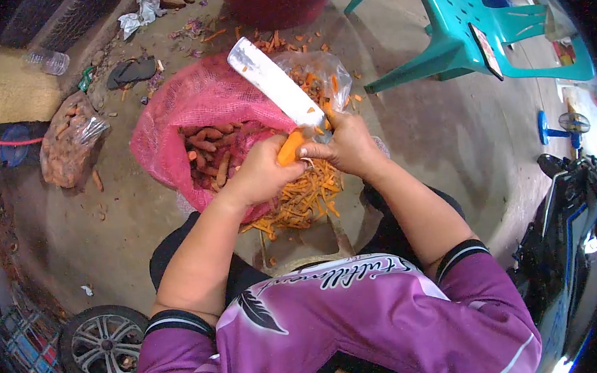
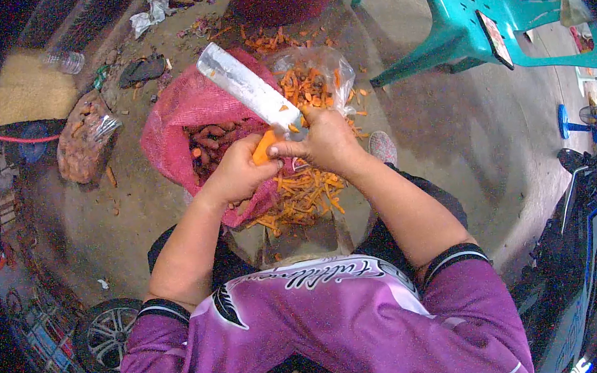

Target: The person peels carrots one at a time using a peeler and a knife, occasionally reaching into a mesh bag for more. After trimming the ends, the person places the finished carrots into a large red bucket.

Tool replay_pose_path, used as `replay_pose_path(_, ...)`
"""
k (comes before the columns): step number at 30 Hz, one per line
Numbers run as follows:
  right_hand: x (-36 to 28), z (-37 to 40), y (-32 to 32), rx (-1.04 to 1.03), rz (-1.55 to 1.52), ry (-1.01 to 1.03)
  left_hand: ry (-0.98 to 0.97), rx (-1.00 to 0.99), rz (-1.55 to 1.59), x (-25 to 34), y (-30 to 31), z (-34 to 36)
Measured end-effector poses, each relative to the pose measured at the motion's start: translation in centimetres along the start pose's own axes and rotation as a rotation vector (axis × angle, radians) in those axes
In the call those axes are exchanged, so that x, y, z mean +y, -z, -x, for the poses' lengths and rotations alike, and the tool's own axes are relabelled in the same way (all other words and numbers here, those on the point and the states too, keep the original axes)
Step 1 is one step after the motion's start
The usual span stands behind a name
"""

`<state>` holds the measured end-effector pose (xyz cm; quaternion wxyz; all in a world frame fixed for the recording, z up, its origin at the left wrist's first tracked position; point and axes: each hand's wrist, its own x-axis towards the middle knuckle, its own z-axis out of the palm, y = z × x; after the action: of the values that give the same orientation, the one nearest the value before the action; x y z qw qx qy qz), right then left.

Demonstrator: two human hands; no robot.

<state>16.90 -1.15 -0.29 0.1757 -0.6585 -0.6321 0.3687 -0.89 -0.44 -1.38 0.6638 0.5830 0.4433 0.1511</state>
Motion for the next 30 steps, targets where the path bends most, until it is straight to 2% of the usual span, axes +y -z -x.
replay_pose_path(3, -0.6, 0.1, 0.1, -0.035, 0.084, -0.033, -0.075, -0.007, 0.020, -1.0, -0.1, -0.4)
replay_pose_path(4, -0.7, 0.2, 0.1, -0.045, 0.115, -0.041, 0.013, -0.022, 0.010, -0.4, 0.0, -0.2)
replay_pose_path(6, 0.5, 0.0, -0.8, -0.025, -0.036, 0.024, 0.187, -0.050, -0.014, 1.4, 0.4, 0.1)
replay_pose_path(7, 0.5, -0.2, -0.9, -0.015, -0.112, 0.057, 0.150, -0.040, 0.037, 1.2, 0.3, 0.1)
replay_pose_path(9, 0.3, -0.3, -0.5, -0.131, -0.243, -0.008, 0.077, -0.022, 0.143, 0.5, 0.1, 0.0)
replay_pose_path(10, 0.1, -0.3, -0.3, -0.190, -0.309, -0.041, 0.105, -0.061, 0.267, 0.5, 0.2, 0.0)
replay_pose_path(13, 1.6, -1.4, 0.4, -0.273, -0.673, -0.354, 0.178, -0.156, 0.551, 0.7, 0.7, 0.2)
replay_pose_path(15, 1.5, -1.4, 0.8, -0.169, -0.515, -0.265, 0.211, -0.192, 0.624, 1.1, 0.9, 0.4)
replay_pose_path(17, 1.6, -1.3, 0.8, -0.057, -0.343, -0.171, 0.157, -0.184, 0.611, 0.8, 0.6, 0.2)
replay_pose_path(20, 0.9, -0.7, 0.6, 0.055, -0.279, 0.121, 0.120, -0.216, 0.685, 0.4, 0.7, 0.0)
replay_pose_path(24, 1.0, -0.3, 0.4, 0.008, -0.139, 0.073, 0.132, -0.292, 0.731, -0.2, 0.8, 0.0)
replay_pose_path(27, 0.5, 0.0, 0.3, -0.062, -0.173, 0.137, 0.135, -0.335, 0.786, 0.1, 0.9, 0.2)
replay_pose_path(30, 1.1, -0.3, 0.1, -0.139, -0.368, -0.008, 0.031, -0.154, 0.653, 0.2, 0.1, -0.1)
